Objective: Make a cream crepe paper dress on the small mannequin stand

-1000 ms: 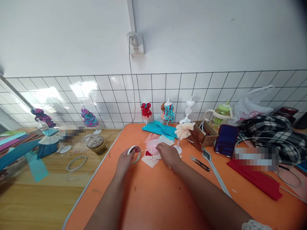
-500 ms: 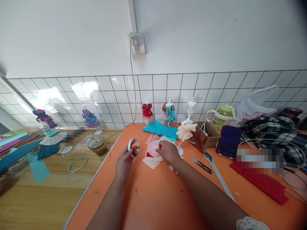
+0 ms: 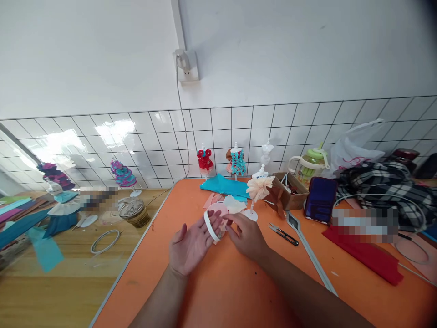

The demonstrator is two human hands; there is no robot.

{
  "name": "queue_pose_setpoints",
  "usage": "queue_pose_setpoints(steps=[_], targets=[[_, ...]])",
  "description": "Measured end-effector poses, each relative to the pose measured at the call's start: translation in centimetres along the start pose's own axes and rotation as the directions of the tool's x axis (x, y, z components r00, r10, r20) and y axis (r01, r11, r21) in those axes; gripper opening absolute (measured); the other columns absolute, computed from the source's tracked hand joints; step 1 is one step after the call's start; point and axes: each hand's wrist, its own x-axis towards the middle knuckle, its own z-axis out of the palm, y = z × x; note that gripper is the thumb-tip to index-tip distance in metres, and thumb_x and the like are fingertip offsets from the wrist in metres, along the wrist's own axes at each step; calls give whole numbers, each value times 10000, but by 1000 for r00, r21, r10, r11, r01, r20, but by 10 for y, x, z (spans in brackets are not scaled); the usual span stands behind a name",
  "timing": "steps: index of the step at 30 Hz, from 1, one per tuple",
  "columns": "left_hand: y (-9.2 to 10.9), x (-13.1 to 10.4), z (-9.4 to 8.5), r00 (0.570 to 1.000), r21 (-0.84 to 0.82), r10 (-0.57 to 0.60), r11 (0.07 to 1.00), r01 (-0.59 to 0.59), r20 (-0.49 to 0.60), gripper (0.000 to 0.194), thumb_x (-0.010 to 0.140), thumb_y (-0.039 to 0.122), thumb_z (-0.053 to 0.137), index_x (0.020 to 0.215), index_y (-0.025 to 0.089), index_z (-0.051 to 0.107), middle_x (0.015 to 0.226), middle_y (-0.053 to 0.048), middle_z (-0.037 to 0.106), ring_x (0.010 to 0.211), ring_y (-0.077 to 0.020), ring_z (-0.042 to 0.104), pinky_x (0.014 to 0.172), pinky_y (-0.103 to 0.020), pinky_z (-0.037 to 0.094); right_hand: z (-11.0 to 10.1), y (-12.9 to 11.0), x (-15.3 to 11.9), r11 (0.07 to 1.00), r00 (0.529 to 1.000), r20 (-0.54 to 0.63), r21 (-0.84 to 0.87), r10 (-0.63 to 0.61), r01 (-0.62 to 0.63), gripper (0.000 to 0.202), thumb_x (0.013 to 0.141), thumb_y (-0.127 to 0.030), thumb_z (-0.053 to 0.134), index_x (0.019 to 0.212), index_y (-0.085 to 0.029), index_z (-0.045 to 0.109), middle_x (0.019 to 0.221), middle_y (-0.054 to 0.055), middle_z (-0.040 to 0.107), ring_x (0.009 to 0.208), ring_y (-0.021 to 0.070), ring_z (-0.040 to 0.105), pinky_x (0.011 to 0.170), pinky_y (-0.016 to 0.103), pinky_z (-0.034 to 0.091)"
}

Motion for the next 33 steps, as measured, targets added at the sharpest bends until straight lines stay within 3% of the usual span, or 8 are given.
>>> queue_pose_setpoints(steps=[3,9,13,19,22,24,29,33], targets=[[-11,5,19,994,-25,-86,996,88,72,774,817,671,223,1341,132,406,1481,-161,295,1376,-321,240,1098,-498,224,-17,0,-31,997,1000,-2,80,0,0,299,832,-278,499,1124,-233,544,985,39,632,660,135,533,623,250,433],[-36,26,65,983,195,-134,975,109,124,764,631,205,586,1369,261,396,1515,-31,255,1392,-303,192,1114,-488,225,-43,18,-56,938,959,-169,303,226,-168,237,878,-357,451,1003,-211,588,840,36,587,624,127,511,523,228,404],[-56,35,80,989,336,-97,940,53,115,771,619,149,622,1346,325,435,1537,35,185,1411,-303,106,1108,-486,228,-50,30,-56,859,945,-116,461,305,-221,235,841,-375,523,903,-195,661,807,46,599,699,150,533,522,225,406],[-71,36,74,999,447,-9,894,22,-31,476,820,402,582,1279,286,529,1425,-73,427,1329,-292,336,1077,-449,283,-54,36,-56,736,900,20,568,436,-369,176,751,-361,639,734,-186,658,691,27,612,639,154,542,472,227,397],[-75,37,67,966,368,18,926,81,-258,289,758,389,669,993,222,689,1080,-90,670,1030,-234,581,919,-362,432,-53,32,-59,821,933,-13,480,358,-309,117,748,-309,636,709,-198,644,702,20,610,654,151,551,518,233,411],[-77,37,64,941,330,28,940,90,-337,241,696,373,727,848,189,694,876,-63,690,784,-164,604,739,-283,475,-51,29,-61,889,955,-42,380,294,-257,92,768,-268,607,706,-204,630,721,14,600,654,141,541,546,232,404],[-69,32,60,941,642,134,760,103,-310,233,763,374,654,896,185,675,750,-28,641,596,-114,523,562,-235,437,-51,25,-63,933,979,9,303,202,-195,109,821,-212,514,722,-195,557,759,2,564,697,128,512,590,227,373],[-56,26,61,959,815,165,572,96,-229,222,821,370,579,967,236,679,1083,-64,628,847,-185,604,705,-288,510,-54,29,-62,738,910,324,542,257,-402,153,820,-309,516,728,-187,501,631,-36,473,558,97,441,484,198,340]])
